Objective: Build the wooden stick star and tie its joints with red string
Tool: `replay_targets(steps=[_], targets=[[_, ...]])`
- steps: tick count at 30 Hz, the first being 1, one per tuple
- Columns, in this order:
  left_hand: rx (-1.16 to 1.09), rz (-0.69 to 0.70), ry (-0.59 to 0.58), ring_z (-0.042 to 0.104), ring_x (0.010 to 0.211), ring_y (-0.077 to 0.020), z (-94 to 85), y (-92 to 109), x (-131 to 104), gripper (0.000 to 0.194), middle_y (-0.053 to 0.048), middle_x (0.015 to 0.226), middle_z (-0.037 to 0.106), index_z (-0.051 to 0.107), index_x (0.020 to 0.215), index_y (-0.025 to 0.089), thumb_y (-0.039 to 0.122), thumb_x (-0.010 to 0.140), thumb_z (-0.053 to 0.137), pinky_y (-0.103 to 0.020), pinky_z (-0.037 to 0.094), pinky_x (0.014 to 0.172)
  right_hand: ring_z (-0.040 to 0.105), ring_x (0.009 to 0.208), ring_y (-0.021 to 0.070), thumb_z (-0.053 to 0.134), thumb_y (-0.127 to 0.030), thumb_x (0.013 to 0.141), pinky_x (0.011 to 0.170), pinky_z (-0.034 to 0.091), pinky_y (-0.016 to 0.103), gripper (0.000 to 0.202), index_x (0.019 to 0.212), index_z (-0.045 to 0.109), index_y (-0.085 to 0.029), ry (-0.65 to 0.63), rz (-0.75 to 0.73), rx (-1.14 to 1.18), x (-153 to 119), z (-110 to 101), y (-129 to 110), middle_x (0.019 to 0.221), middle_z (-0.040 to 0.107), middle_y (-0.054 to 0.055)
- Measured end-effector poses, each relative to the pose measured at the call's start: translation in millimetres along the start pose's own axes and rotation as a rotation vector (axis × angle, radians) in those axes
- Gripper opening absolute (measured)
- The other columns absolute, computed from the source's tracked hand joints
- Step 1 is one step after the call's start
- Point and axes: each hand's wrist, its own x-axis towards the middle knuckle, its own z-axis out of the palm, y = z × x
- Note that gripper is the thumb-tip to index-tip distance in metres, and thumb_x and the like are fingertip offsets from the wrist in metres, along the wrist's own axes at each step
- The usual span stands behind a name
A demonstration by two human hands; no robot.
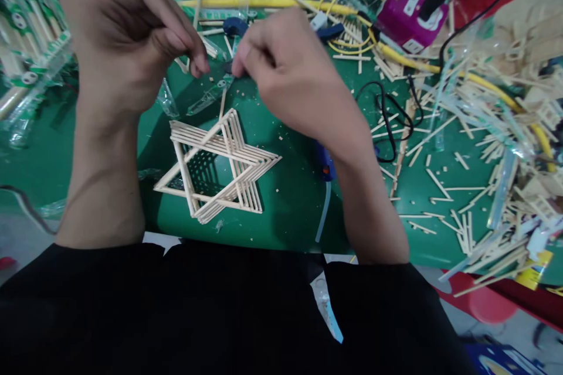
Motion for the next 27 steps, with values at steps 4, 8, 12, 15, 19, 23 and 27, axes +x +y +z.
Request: replay_targets(steps=[4, 8, 12, 15, 19, 23, 27], targets=[[-0.150, -0.017, 0.054, 0.074, 0.081, -0.0133, 1.8, -0.6, 1.7, 0.026, 0.001, 0.092, 0.075, 0.070, 0.093, 0.012, 0.037, 0.089, 0.070, -0.033, 0.063, 0.076, 0.049, 0.061, 0.0139, 0.064, -0.026, 0.086, 0.058, 0.039, 0.031, 0.007, 0.088, 0.069, -0.028, -0.157, 0.030, 0.080, 4.8, 23.2, 6.5, 0.065, 0.055, -0.003], [-0.156, 0.025, 0.020, 0.076, 0.102, -0.0190, 9.8, 11.4, 3.3, 0.018, 0.004, 0.099, 0.077, 0.073, 0.089, 0.017, 0.035, 0.089, 0.072, -0.046, 0.064, 0.096, 0.069, 0.093, 0.0151, 0.064, -0.044, 0.086, 0.085, 0.057, 0.027, 0.017, 0.085, 0.062, -0.027, -0.231, 0.022, 0.639, 7.0, 47.3, 3.2, 0.095, 0.072, -0.001], [-0.025, -0.004, -0.015, 0.076, 0.101, -0.0169, 12.3, 19.2, 3.3, 0.016, 0.005, 0.094, 0.076, 0.075, 0.090, 0.019, 0.030, 0.095, 0.065, -0.040, 0.063, 0.094, 0.065, 0.060, 0.0105, 0.068, -0.045, 0.091, 0.058, 0.055, 0.022, 0.030, 0.072, 0.062, -0.023, -0.173, 0.209, 0.761, 5.5, 52.0, -5.4, 0.068, 0.069, -0.003], [-0.037, -0.033, 0.013, 0.076, 0.100, -0.0161, 10.5, 14.6, 0.6, 0.028, 0.002, 0.099, 0.074, 0.072, 0.110, 0.019, 0.039, 0.099, 0.057, -0.036, 0.063, 0.087, 0.054, 0.044, 0.0080, 0.068, -0.032, 0.093, 0.044, 0.045, 0.021, 0.026, 0.070, 0.065, -0.021, 0.058, 0.089, 0.730, 3.8, 45.3, -5.3, 0.053, 0.060, -0.005], [-0.205, -0.068, -0.084, 0.072, 0.116, -0.0183, 11.9, 8.7, -2.2, 0.044, 0.000, 0.120, 0.071, 0.062, 0.129, 0.020, 0.049, 0.096, 0.060, -0.038, 0.061, 0.100, 0.072, 0.063, 0.0102, 0.060, -0.020, 0.096, 0.059, 0.058, 0.019, 0.017, 0.080, 0.064, -0.018, 0.183, 0.016, 0.853, 2.5, 33.7, -1.9, 0.068, 0.071, -0.003], [-0.033, -0.018, -0.049, 0.066, 0.128, -0.0260, 16.0, 8.7, -1.3, 0.069, -0.004, 0.130, 0.064, 0.055, 0.135, 0.018, 0.062, 0.085, 0.070, -0.045, 0.058, 0.105, 0.079, 0.094, 0.0147, 0.057, -0.016, 0.094, 0.084, 0.065, 0.026, 0.008, 0.095, 0.063, -0.021, 0.041, 0.090, 0.992, 1.7, 23.4, -2.2, 0.089, 0.077, 0.000], [0.147, 0.068, 0.102, 0.073, 0.108, -0.0216, 16.3, 6.2, -1.4, 0.068, -0.006, 0.127, 0.065, 0.057, 0.131, 0.018, 0.064, 0.083, 0.073, -0.041, 0.063, 0.092, 0.076, 0.108, 0.0156, 0.041, -0.028, 0.101, 0.106, 0.059, 0.035, 0.019, 0.111, 0.056, -0.023, -0.139, 0.122, 1.155, 2.0, 15.6, -5.7, 0.098, 0.080, 0.000]])
